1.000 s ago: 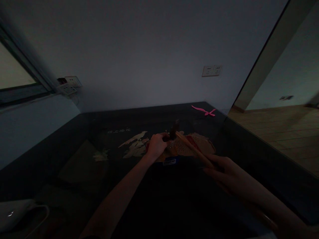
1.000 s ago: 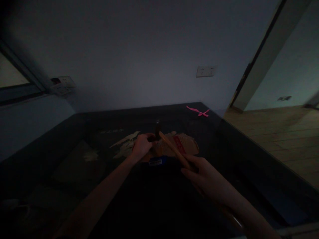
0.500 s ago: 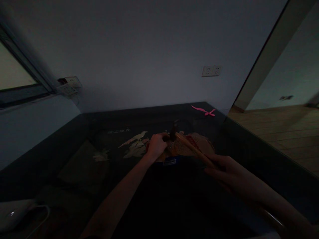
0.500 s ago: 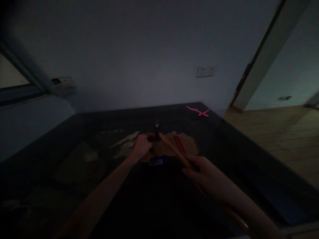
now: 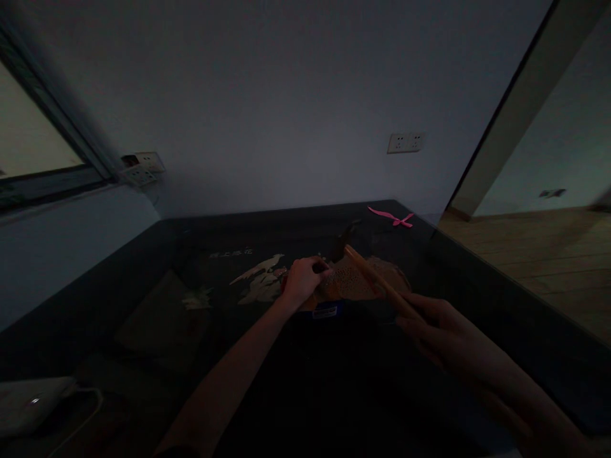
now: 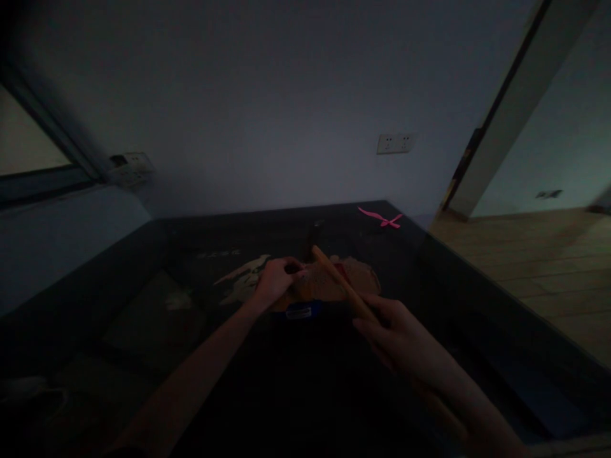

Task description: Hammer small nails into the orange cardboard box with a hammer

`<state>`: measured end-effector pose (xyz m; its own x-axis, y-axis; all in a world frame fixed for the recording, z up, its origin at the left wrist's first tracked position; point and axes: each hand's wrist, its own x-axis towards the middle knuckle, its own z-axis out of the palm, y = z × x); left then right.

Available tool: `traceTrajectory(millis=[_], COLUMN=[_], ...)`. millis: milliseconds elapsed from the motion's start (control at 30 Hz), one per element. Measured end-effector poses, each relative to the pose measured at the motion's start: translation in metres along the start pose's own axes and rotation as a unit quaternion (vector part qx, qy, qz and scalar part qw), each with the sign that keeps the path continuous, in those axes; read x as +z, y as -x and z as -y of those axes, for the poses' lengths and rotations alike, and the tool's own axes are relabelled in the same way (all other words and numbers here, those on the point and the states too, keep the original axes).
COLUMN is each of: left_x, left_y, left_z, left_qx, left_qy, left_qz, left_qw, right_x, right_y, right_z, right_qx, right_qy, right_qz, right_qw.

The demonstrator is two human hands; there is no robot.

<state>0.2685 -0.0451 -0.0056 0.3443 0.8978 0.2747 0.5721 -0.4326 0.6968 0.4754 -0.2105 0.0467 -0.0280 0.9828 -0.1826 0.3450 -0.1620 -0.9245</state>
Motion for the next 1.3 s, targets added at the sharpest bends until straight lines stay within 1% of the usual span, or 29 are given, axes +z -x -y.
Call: traceTrajectory(millis=[67, 133, 200, 233, 300, 367, 433, 467, 500, 533, 567, 633, 667, 733, 800, 867, 933, 1067, 1133, 1300], left_x=[0.002, 0.001, -0.006, -0.013, -0.03, -0.049, -0.066, -0.072, -0.076, -0.077, -0.076, -0.068, -0.062, -0.048, -0.036, -0.029, -0.026, -0.027, -0.027, -0.017], left_y=[0.0, 0.0, 0.0, 0.001, 0.004, 0.012, 0.027, 0.037, 0.049, 0.062, 0.075, 0.101, 0.112, 0.128, 0.136, 0.136, 0.133, 0.127, 0.126, 0.126], left_z=[0.001, 0.0, -0.003, -0.004, -0.007, -0.007, -0.004, -0.002, 0.001, 0.003, 0.006, 0.011, 0.014, 0.02, 0.027, 0.033, 0.038, 0.044, 0.048, 0.061], left_qx=[0.014, 0.041, 0.074, 0.089, 0.108, 0.111, 0.114, 0.125, 0.142, 0.17, 0.206, 0.278, 0.302, 0.318, 0.31, 0.299, 0.293, 0.293, 0.296, 0.313], left_qy=[0.027, 0.082, 0.125, 0.13, 0.106, 0.056, -0.002, -0.031, -0.058, -0.085, -0.113, -0.166, -0.189, -0.224, -0.252, -0.273, -0.284, -0.295, -0.306, -0.352], left_qz=[-0.009, -0.01, -0.01, -0.014, -0.033, -0.069, -0.111, -0.121, -0.117, -0.096, -0.061, 0.043, 0.095, 0.176, 0.217, 0.23, 0.23, 0.221, 0.218, 0.199], left_qw=[0.999, 0.996, 0.989, 0.987, 0.988, 0.99, 0.987, 0.984, 0.981, 0.977, 0.97, 0.945, 0.93, 0.904, 0.891, 0.885, 0.884, 0.882, 0.878, 0.859], right_x=[0.004, 0.01, 0.015, 0.017, 0.02, 0.021, 0.021, 0.021, 0.02, 0.02, 0.02, 0.019, 0.019, 0.018, 0.019, 0.02, 0.021, 0.022, 0.022, 0.021], right_y=[-0.002, -0.007, -0.015, -0.019, -0.026, -0.029, -0.029, -0.029, -0.028, -0.027, -0.026, -0.025, -0.024, -0.024, -0.023, -0.023, -0.023, -0.025, -0.026, -0.026], right_z=[-0.005, -0.013, -0.022, -0.027, -0.036, -0.043, -0.047, -0.048, -0.048, -0.048, -0.048, -0.046, -0.045, -0.044, -0.043, -0.043, -0.043, -0.045, -0.046, -0.049], right_qx=[-0.001, -0.017, -0.031, -0.039, -0.055, -0.063, -0.061, -0.058, -0.054, -0.049, -0.046, -0.045, -0.045, -0.047, -0.045, -0.043, -0.034, -0.031, -0.041, -0.045], right_qy=[-0.047, -0.095, -0.134, -0.149, -0.171, -0.182, -0.186, -0.187, -0.188, -0.19, -0.191, -0.188, -0.185, -0.179, -0.176, -0.175, -0.177, -0.187, -0.185, -0.17], right_qz=[-0.021, -0.033, -0.036, -0.03, -0.019, -0.022, -0.032, -0.036, -0.039, -0.04, -0.038, -0.027, -0.017, 0.001, 0.007, 0.006, -0.001, -0.015, -0.008, -0.005], right_qw=[0.999, 0.995, 0.99, 0.988, 0.984, 0.981, 0.98, 0.98, 0.98, 0.98, 0.98, 0.981, 0.982, 0.983, 0.983, 0.984, 0.984, 0.982, 0.982, 0.984])
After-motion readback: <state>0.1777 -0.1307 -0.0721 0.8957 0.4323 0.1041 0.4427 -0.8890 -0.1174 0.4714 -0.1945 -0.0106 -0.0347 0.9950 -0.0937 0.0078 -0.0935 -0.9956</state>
